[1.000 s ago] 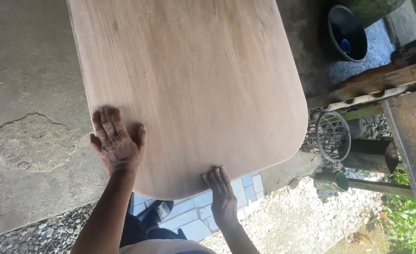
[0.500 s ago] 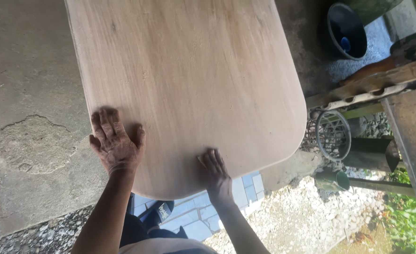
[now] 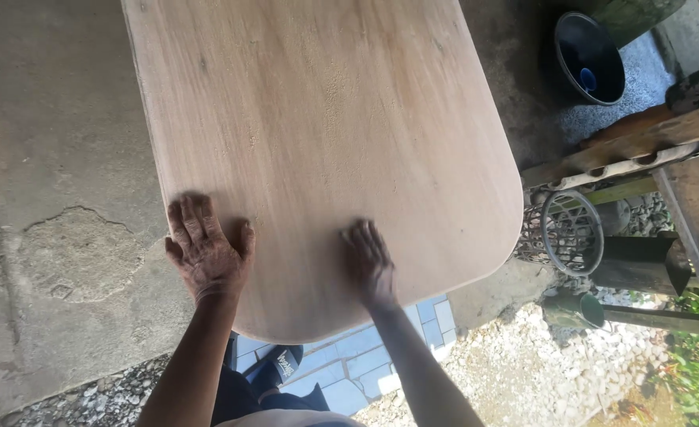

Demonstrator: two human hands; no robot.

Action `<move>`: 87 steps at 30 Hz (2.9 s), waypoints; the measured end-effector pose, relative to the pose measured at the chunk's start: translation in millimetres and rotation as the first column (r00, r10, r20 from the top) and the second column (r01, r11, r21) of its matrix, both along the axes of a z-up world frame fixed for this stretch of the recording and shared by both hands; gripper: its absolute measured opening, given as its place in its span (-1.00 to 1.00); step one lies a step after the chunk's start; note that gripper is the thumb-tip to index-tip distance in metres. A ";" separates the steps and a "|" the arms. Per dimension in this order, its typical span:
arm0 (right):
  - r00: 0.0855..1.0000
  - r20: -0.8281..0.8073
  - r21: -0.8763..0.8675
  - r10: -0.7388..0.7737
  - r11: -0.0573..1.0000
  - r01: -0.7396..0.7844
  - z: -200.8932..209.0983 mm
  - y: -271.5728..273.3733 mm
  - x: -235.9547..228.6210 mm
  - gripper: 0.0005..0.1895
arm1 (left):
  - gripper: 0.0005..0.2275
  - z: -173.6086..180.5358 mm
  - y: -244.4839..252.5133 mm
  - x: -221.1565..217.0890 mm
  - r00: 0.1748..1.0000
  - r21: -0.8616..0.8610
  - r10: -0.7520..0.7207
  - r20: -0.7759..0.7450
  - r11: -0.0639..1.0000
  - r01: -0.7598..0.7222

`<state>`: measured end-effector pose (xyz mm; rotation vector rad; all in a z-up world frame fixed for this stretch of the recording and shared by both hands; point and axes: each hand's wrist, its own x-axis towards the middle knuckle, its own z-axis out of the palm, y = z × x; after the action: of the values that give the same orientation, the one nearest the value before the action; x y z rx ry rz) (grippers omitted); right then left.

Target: Manually sanding the surface of a wooden tabletop with sandpaper.

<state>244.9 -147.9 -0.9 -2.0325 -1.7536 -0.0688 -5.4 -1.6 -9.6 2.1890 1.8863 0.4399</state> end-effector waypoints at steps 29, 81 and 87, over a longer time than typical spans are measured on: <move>0.972 0.066 -0.126 -0.226 0.964 0.233 1.3 -103.8 2.1 -0.46 | -0.23 -2.8 1.1 -3.4 0.999 0.036 -0.031 0.037 0.999 0.030; 0.990 0.040 -0.103 -0.133 0.985 0.137 -9.8 7.8 127.7 -0.49 | -0.22 -11.9 2.1 -9.2 0.998 0.054 -0.031 0.050 0.998 0.028; 0.991 0.031 -0.358 -0.127 0.925 0.129 57.2 62.2 173.6 -0.58 | -0.21 -39.1 -49.2 -11.9 0.966 0.164 0.216 0.141 0.957 -0.238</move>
<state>418.5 -85.7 56.3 -2.4064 -1.7354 0.2223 -17.2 -50.8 -48.7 2.0006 2.1121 0.7965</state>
